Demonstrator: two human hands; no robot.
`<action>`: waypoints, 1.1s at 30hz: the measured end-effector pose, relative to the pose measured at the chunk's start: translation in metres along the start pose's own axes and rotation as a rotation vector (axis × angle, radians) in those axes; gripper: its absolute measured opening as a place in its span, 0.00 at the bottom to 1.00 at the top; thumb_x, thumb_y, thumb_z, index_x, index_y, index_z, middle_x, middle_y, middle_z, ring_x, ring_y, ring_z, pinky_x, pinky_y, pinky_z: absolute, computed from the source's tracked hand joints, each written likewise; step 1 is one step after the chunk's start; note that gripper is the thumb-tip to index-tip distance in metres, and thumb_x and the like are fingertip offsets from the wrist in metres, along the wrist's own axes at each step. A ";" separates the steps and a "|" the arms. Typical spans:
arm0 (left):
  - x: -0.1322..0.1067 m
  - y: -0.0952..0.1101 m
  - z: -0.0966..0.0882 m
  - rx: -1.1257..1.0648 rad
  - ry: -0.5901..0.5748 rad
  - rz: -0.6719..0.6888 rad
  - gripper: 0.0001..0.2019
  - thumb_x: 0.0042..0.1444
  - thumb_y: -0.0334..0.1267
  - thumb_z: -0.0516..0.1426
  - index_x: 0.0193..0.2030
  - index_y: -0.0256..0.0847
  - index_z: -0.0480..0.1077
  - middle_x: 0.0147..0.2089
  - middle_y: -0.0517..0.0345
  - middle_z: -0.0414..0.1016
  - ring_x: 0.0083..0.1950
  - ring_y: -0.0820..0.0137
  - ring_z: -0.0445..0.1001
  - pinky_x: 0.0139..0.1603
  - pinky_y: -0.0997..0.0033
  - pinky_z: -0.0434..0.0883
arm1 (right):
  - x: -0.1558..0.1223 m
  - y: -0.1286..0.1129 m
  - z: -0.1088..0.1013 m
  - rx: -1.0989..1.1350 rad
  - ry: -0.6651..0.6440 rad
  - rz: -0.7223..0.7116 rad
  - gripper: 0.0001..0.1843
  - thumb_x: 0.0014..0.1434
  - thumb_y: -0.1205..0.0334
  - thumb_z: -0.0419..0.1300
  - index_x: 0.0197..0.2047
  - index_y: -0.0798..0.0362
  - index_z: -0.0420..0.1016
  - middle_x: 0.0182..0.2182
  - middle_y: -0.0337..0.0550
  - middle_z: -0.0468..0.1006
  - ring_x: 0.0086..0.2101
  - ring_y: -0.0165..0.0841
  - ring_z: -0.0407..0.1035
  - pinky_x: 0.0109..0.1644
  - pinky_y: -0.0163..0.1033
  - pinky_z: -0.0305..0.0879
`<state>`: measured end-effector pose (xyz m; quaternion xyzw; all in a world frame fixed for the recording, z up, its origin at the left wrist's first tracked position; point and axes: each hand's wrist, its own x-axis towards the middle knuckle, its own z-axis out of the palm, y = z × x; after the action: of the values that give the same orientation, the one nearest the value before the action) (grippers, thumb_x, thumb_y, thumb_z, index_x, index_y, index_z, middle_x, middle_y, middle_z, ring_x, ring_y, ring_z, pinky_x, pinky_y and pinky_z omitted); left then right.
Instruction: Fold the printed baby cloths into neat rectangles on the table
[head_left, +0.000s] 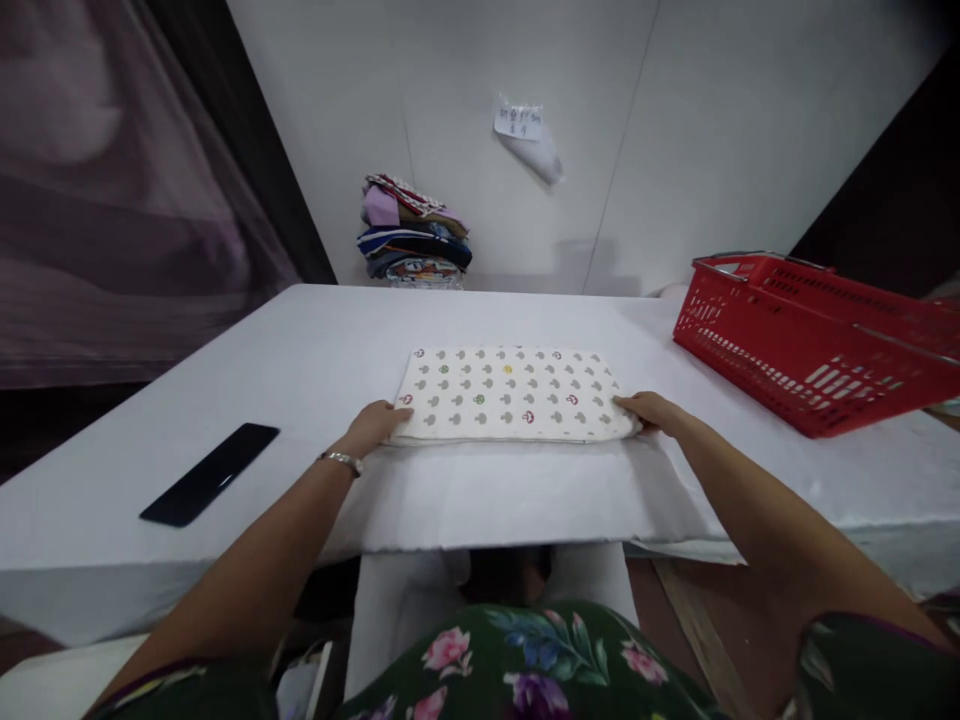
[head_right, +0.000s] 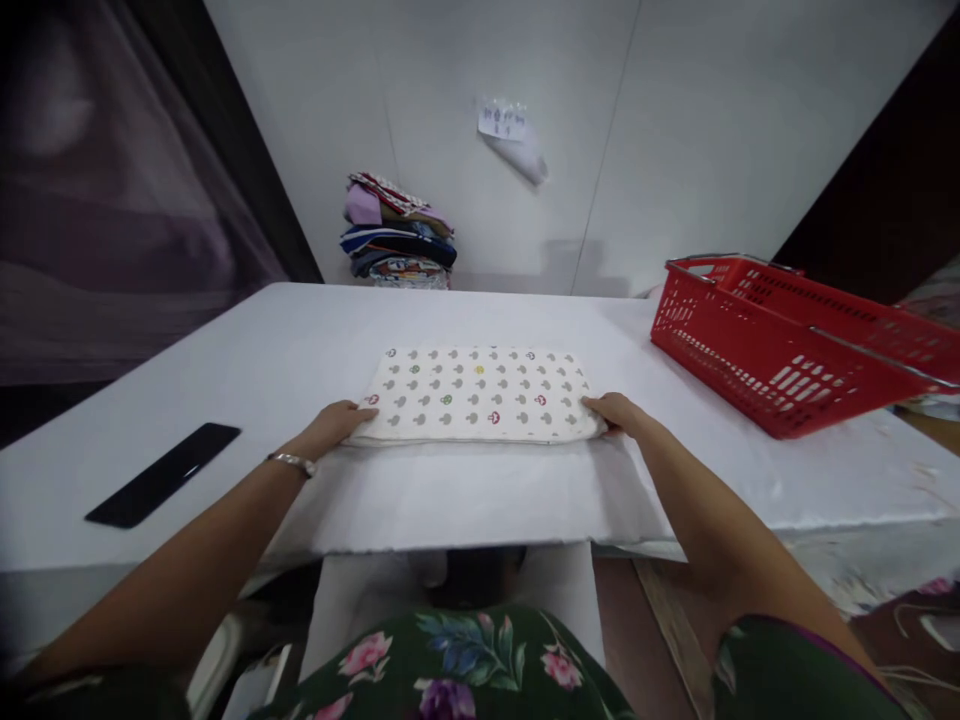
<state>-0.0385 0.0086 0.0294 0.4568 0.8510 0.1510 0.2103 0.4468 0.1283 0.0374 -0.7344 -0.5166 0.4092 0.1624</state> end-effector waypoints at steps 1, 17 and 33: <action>0.000 0.000 0.000 -0.006 -0.005 -0.006 0.20 0.49 0.51 0.56 0.39 0.37 0.73 0.39 0.48 0.78 0.41 0.59 0.76 0.36 0.68 0.69 | -0.001 0.000 0.000 0.011 -0.023 0.019 0.16 0.48 0.49 0.66 0.28 0.54 0.71 0.17 0.37 0.68 0.20 0.29 0.63 0.23 0.35 0.67; -0.039 0.010 0.007 -0.306 0.006 -0.094 0.21 0.47 0.44 0.61 0.47 0.35 0.67 0.43 0.47 0.75 0.32 0.67 0.74 0.22 0.75 0.67 | -0.012 0.020 0.005 0.272 -0.065 -0.027 0.15 0.44 0.57 0.69 0.32 0.53 0.70 0.28 0.40 0.72 0.25 0.30 0.67 0.24 0.36 0.72; -0.066 -0.006 0.015 -0.033 0.158 0.032 0.27 0.54 0.49 0.55 0.58 0.39 0.60 0.49 0.46 0.74 0.49 0.58 0.73 0.45 0.65 0.66 | -0.023 0.044 0.016 -0.191 0.182 -0.259 0.34 0.54 0.51 0.60 0.62 0.54 0.62 0.36 0.51 0.77 0.29 0.38 0.71 0.34 0.42 0.71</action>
<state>-0.0027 -0.0489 0.0280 0.4535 0.8550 0.2039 0.1474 0.4590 0.0870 0.0087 -0.7079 -0.6264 0.2660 0.1893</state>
